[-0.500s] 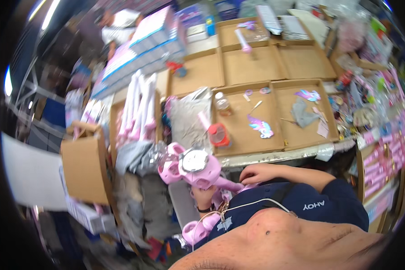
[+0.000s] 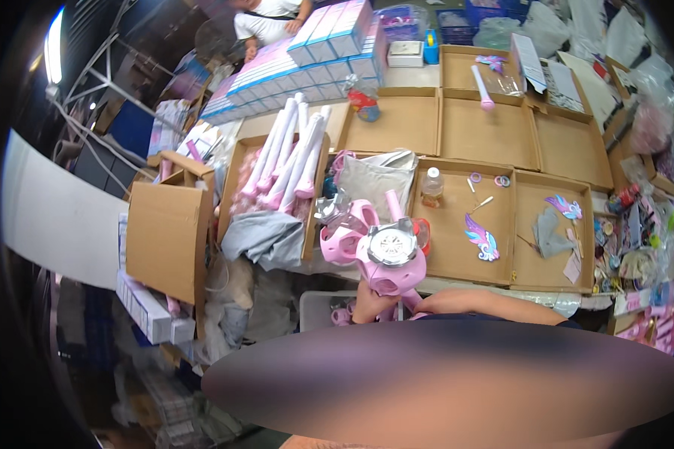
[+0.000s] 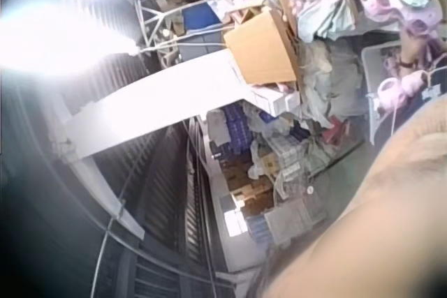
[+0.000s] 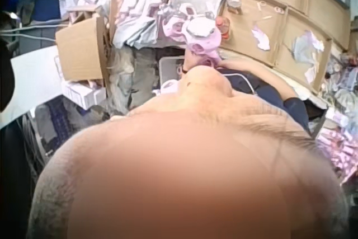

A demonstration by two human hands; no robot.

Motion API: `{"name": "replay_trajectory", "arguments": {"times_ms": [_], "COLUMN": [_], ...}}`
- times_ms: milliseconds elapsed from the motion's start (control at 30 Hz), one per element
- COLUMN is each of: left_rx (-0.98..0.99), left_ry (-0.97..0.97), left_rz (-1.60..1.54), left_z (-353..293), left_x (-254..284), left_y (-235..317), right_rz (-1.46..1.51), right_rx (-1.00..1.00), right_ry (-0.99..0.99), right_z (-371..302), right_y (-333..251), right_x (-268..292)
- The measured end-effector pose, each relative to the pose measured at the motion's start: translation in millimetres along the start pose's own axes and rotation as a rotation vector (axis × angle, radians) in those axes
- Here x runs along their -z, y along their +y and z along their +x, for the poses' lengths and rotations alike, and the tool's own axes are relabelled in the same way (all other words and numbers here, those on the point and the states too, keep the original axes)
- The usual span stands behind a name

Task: The person assembles pink bubble wands by attaching decorative crowns and wings, then wipes the wand bodies with a cloth. They place finished wands into a white bin and later transfer them to a blue basket.

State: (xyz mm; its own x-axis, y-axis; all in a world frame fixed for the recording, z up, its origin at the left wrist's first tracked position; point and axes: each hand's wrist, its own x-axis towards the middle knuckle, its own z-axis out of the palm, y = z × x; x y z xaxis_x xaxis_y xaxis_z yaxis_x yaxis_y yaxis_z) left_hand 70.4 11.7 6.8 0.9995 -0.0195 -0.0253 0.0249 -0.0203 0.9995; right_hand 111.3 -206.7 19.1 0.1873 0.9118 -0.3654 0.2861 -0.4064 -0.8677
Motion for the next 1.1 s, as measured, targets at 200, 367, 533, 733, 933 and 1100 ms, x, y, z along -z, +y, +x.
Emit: {"name": "replay_trajectory", "arguments": {"times_ms": [200,367,533,733,933,1100], "left_rx": [-0.063,-0.238,-0.276,-0.336,-0.138,-0.173], "left_ry": [-0.093,-0.070,-0.168,-0.244,-0.214,-0.168], "left_rz": [0.035,0.400,0.548,0.904,0.714,0.746], "left_z": [8,20,37,45,55,55], "left_x": [-21,-59,-97,-126,-140,-143], "left_y": [22,45,51,31,31,32], "right_rz": [-0.196,-0.273,-0.114,0.192,0.655,0.555], "right_rx": [0.037,0.104,0.129,0.240,0.091,-0.203], "right_ry": [0.075,0.271,0.553,1.008,1.252,1.586], "right_z": [-17,-43,-79,-133,-181,-224], "right_y": [-4,14,30,44,88,135], "right_x": [3,-3,-11,-13,-26,-32]}}
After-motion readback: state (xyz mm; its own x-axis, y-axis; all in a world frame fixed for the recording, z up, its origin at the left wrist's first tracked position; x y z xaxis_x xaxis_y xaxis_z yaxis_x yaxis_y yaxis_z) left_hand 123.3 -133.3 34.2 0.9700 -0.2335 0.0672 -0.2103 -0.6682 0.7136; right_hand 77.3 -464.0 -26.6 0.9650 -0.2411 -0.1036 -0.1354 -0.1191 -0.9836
